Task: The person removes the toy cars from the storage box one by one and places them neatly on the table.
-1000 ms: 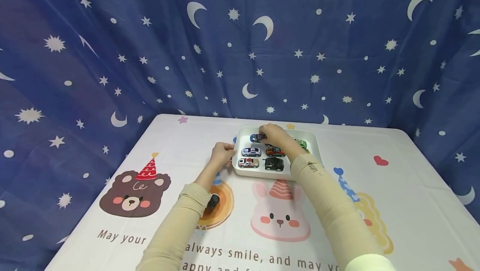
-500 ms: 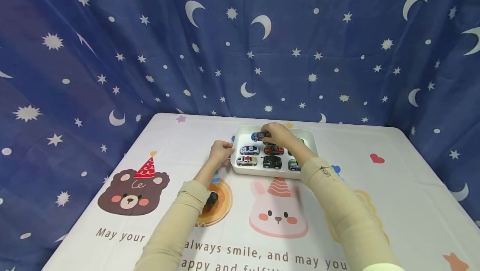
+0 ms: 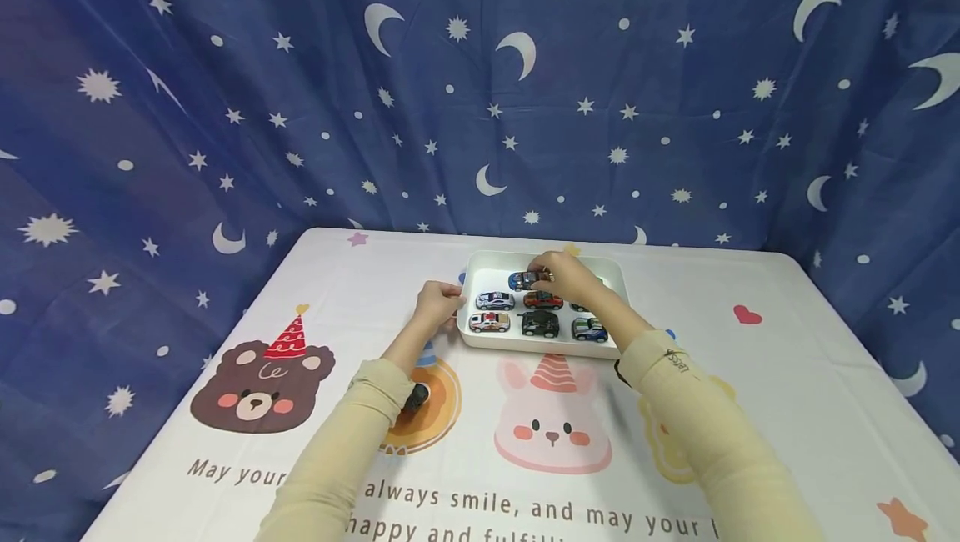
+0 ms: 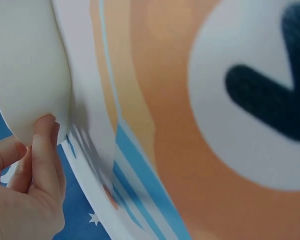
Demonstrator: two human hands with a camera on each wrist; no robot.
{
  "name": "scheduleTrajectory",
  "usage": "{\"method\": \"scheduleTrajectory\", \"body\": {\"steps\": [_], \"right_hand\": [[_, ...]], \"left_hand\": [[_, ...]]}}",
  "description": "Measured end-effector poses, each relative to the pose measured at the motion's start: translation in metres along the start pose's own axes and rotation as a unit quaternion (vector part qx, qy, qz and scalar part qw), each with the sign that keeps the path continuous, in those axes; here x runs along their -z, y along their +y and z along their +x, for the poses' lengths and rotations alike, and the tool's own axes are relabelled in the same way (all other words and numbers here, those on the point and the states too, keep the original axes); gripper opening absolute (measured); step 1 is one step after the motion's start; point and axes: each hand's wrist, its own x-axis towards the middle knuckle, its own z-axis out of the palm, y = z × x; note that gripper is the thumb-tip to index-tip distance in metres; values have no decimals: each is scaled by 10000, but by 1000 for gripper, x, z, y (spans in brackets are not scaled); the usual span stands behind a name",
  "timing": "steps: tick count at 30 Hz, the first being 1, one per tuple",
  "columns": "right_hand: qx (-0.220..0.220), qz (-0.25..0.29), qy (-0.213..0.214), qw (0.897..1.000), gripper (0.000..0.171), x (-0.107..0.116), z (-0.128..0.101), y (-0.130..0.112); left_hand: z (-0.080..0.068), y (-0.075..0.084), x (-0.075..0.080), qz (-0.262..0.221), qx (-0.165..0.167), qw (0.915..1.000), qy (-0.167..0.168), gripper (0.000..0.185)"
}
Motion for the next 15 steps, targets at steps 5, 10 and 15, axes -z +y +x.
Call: {"method": "scheduleTrajectory", "body": {"steps": [5,10,15], "right_hand": [[40,134,27,9999,26,6,-11,-1],[7,65,190,9998,28,11,-21,3],[11,10,291,9996,29,12,-30,11]], "left_hand": [[0,-1,0,44,-18,10000,0,27],[0,1,1,131,-189,9997,-1,28],[0,0,1,88,-155,9998,-23,28]]}}
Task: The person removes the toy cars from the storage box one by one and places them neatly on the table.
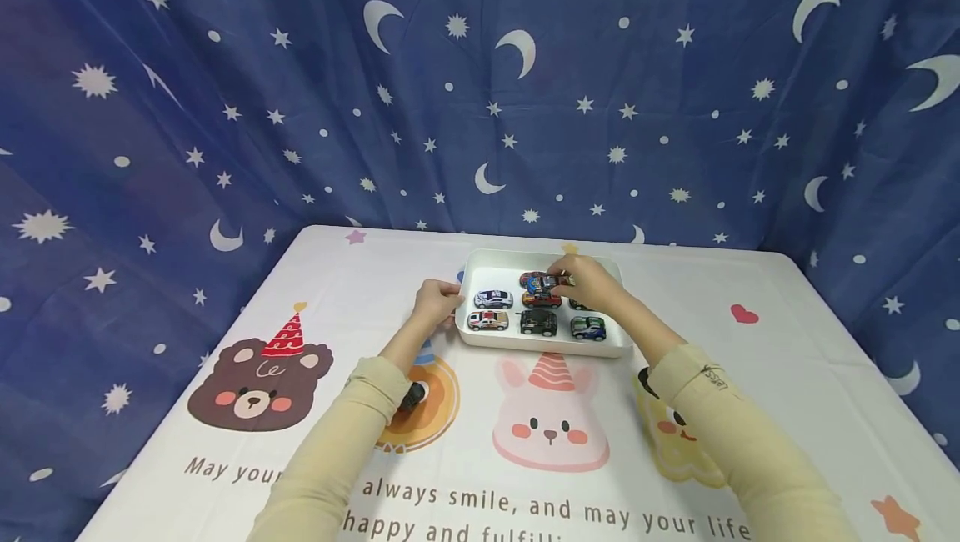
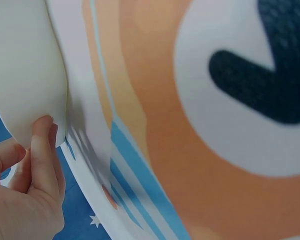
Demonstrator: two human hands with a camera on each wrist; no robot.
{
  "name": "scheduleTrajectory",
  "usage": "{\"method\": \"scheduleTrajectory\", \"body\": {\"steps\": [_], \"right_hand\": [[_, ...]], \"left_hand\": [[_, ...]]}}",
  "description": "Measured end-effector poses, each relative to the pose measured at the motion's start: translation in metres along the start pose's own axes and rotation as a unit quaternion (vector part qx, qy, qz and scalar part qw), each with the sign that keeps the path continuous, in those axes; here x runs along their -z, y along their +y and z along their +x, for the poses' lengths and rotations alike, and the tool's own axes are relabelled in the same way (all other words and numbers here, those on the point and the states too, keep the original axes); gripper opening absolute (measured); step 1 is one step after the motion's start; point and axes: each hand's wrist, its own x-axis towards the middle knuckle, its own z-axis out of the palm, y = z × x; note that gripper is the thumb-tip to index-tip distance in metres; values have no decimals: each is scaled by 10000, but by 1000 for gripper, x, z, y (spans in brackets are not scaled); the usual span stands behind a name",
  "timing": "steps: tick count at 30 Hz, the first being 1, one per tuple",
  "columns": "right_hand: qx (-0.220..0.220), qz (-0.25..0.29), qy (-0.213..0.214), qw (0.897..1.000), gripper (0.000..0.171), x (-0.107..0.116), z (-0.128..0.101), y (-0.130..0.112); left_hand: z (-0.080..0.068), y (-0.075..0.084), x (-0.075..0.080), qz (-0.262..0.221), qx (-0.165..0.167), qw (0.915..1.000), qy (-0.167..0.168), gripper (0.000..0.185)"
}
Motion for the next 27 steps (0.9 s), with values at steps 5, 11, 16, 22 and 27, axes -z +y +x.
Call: {"method": "scheduleTrajectory", "body": {"steps": [5,11,16,22,27], "right_hand": [[-31,-4,203,9998,28,4,-10,6],[-97,-3,272,9996,29,8,-25,12],[-164,47,306,9994,29,9,-35,17],[-348,95,457,9983,30,15,-46,30],[-556,86,480,9973,30,24,-54,41]], "left_hand": [[1,2,0,-45,-33,10000,-38,28],[0,1,-1,-49,-30,9999,-101,29],[-2,-2,2,-44,21,9999,-161,29],[-3,-4,1,-98,-113,9997,-189,30],[-1,-4,3,-261,-95,9989,-375,34]]}}
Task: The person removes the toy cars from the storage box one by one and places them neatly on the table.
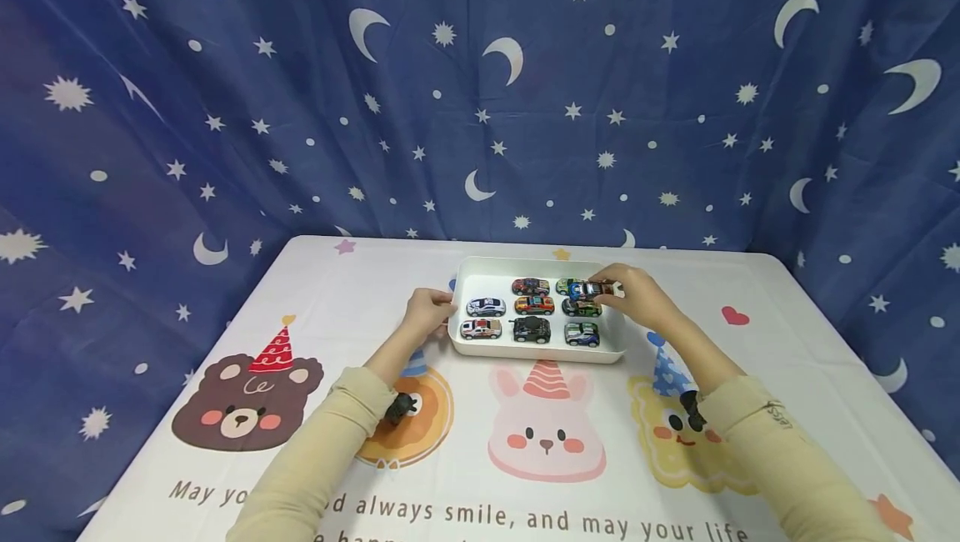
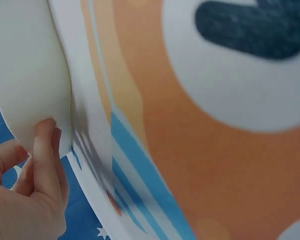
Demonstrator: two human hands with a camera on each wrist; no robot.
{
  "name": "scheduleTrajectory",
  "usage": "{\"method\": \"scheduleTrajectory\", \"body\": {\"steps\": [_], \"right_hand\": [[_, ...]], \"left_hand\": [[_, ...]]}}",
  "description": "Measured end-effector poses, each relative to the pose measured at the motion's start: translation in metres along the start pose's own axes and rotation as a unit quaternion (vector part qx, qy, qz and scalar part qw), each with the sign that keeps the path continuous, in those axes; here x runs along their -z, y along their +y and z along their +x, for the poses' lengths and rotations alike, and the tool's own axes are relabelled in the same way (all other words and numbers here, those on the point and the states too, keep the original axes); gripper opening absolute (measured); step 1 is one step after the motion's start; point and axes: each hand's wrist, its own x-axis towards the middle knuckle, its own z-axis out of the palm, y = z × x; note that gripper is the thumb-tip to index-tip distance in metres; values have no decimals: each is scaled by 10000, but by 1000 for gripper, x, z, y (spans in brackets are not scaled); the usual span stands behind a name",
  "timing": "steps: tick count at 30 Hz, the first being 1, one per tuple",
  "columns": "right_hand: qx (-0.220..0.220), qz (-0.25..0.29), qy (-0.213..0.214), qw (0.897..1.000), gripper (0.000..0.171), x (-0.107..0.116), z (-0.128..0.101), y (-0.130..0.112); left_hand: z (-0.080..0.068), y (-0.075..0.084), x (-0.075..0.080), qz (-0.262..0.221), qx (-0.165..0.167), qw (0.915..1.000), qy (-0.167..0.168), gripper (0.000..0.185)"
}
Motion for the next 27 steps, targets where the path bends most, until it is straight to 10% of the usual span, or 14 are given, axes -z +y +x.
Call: {"method": "scheduleTrajectory", "body": {"steps": [9,27], "right_hand": [[-100,-104,102,9998,31,11,-10,18],[-659,-260,71,9975,28,24,-14,60]], "left_hand": [[5,6,6,-471,540,9971,-242,36],[11,8,10,-201,585,9967,-530,35]]}}
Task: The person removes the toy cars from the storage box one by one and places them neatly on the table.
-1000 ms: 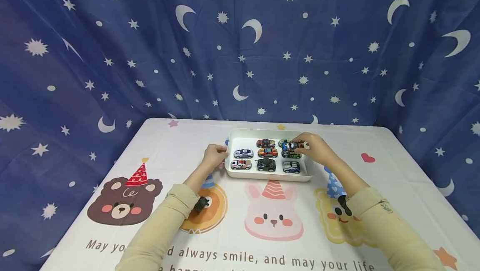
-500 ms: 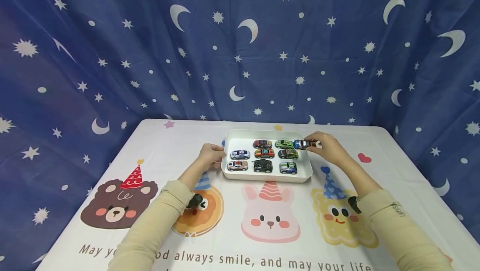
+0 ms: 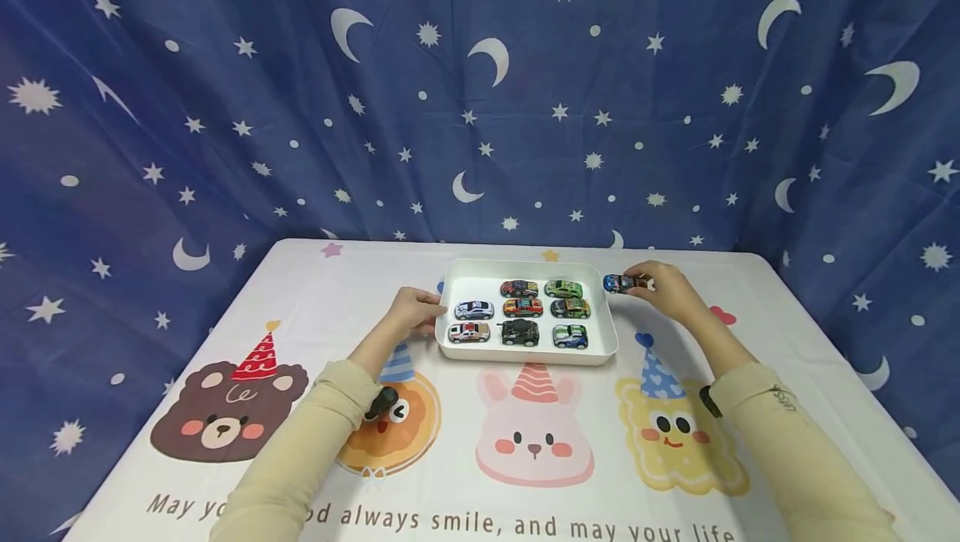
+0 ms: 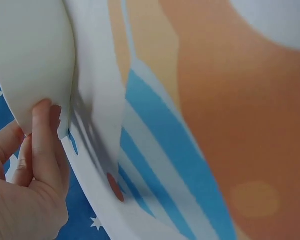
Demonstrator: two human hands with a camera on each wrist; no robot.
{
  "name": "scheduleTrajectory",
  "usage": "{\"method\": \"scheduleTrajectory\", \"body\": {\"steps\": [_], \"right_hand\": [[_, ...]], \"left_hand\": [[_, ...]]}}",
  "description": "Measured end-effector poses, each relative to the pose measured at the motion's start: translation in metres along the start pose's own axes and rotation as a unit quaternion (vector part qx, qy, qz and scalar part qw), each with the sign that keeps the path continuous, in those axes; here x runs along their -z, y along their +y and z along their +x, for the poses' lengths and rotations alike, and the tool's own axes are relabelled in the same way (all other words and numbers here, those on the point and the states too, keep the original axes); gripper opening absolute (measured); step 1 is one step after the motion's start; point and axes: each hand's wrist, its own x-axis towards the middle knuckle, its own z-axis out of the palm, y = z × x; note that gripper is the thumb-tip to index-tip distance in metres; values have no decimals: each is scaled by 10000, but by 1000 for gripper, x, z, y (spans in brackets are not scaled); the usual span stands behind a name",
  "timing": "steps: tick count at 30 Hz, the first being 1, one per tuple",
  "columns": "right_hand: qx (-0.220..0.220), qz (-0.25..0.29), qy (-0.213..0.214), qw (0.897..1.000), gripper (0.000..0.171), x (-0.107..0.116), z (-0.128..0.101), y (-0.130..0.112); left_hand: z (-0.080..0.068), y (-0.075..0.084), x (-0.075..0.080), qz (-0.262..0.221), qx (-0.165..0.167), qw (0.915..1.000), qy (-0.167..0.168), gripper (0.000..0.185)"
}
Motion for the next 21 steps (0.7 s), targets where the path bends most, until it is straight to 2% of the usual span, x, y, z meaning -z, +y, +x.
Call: {"method": "scheduleTrajectory", "body": {"steps": [6,17,21], "right_hand": [[-212,-20,-92,9997,27,-4,4,14],[-256,-74,-397,9989,26,-15,15,33],[-255,90,-558,9981,25,-24,20,39]], "left_hand": [[0,-2,0,-82,57,9999,-16,37],[-4,0,-1,6,-65,9999,119,36],[-5,-2,-1,11,-30,9999,128,36]]}}
